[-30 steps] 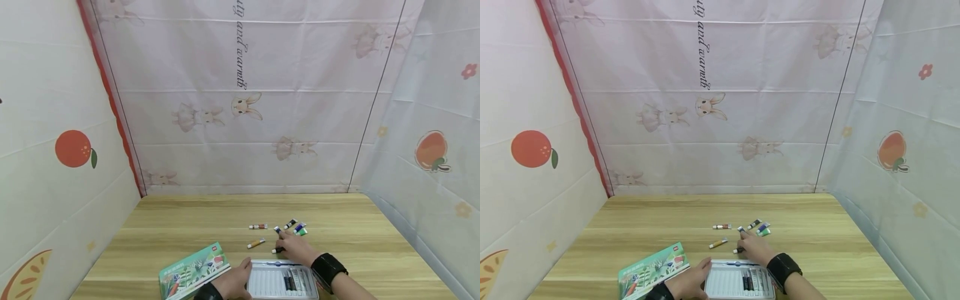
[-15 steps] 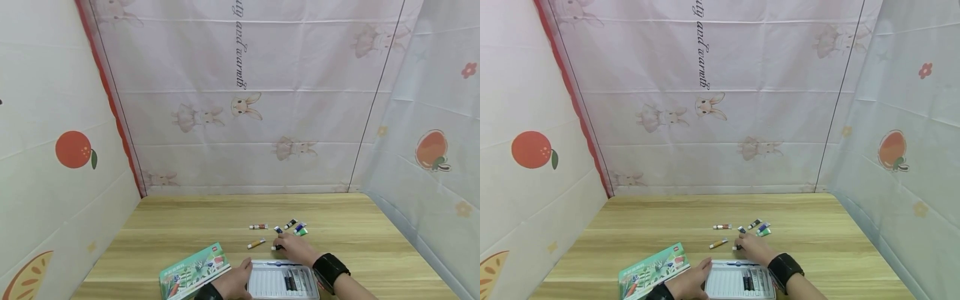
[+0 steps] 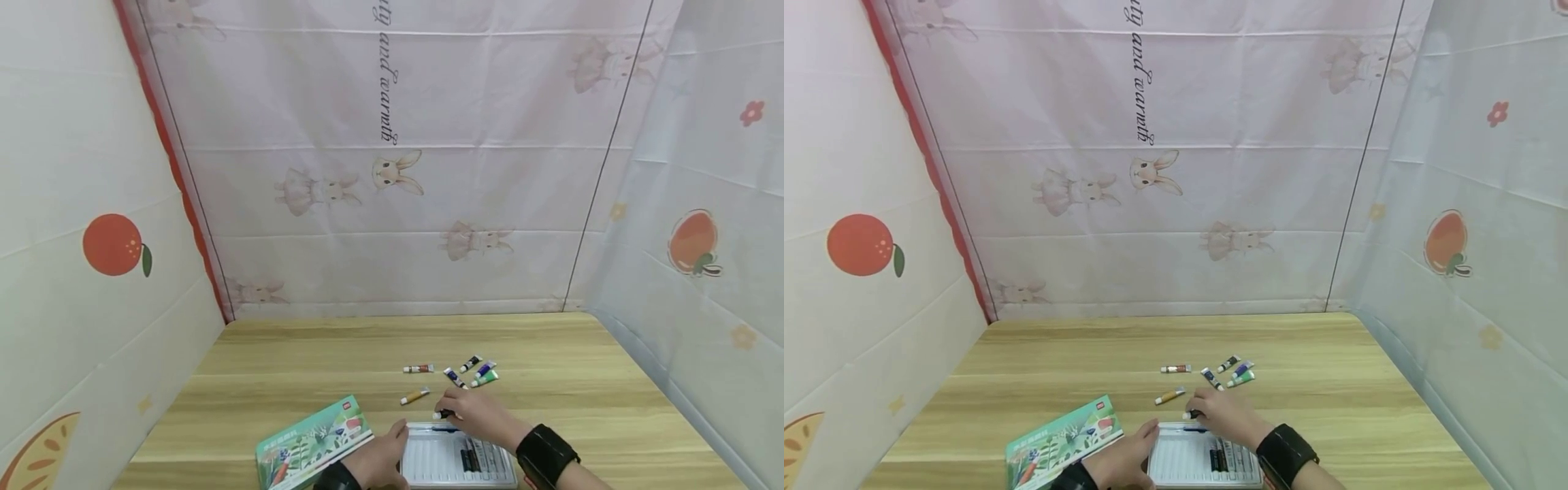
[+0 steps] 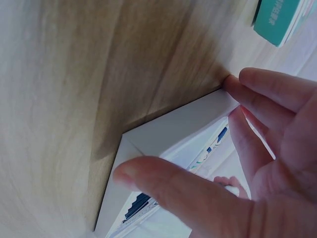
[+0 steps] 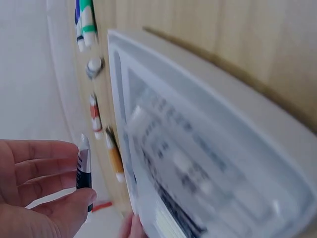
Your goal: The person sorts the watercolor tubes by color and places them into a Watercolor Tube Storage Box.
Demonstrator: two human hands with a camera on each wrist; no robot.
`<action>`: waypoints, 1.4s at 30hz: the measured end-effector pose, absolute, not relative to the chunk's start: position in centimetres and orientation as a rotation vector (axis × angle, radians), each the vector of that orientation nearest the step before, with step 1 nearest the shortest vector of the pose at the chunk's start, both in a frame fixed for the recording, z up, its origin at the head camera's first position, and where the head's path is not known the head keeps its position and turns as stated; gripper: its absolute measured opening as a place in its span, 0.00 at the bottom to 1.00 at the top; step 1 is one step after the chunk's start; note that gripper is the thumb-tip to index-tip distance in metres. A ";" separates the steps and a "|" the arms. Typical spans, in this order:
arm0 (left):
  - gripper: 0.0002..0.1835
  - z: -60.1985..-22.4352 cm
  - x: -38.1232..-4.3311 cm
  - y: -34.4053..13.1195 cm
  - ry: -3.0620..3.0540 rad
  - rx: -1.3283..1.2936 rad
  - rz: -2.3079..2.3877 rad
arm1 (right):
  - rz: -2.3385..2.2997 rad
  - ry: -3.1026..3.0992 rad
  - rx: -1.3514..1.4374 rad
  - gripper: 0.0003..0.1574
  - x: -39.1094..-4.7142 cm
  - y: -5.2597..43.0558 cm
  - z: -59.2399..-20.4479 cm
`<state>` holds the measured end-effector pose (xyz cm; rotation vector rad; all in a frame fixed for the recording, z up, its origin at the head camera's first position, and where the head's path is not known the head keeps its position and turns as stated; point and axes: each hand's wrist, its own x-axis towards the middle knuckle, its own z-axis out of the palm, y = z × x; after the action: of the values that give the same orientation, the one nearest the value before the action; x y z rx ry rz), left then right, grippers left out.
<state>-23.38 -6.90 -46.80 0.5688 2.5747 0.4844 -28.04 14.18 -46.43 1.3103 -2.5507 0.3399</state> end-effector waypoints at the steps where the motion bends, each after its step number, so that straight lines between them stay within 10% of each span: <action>1: 0.43 -46.8 -23.4 -6.9 2.572 0.561 0.494 | 0.349 -2.535 1.333 0.15 -27.8 14.1 -46.4; 42: 0.46 -46.6 -23.4 -6.9 2.562 0.566 0.501 | 0.472 -2.436 1.681 0.10 -24.2 16.6 -48.7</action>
<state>-23.37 -6.92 -46.65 0.5658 2.5621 0.5015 -24.21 16.55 -48.65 1.6814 -2.4364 0.4720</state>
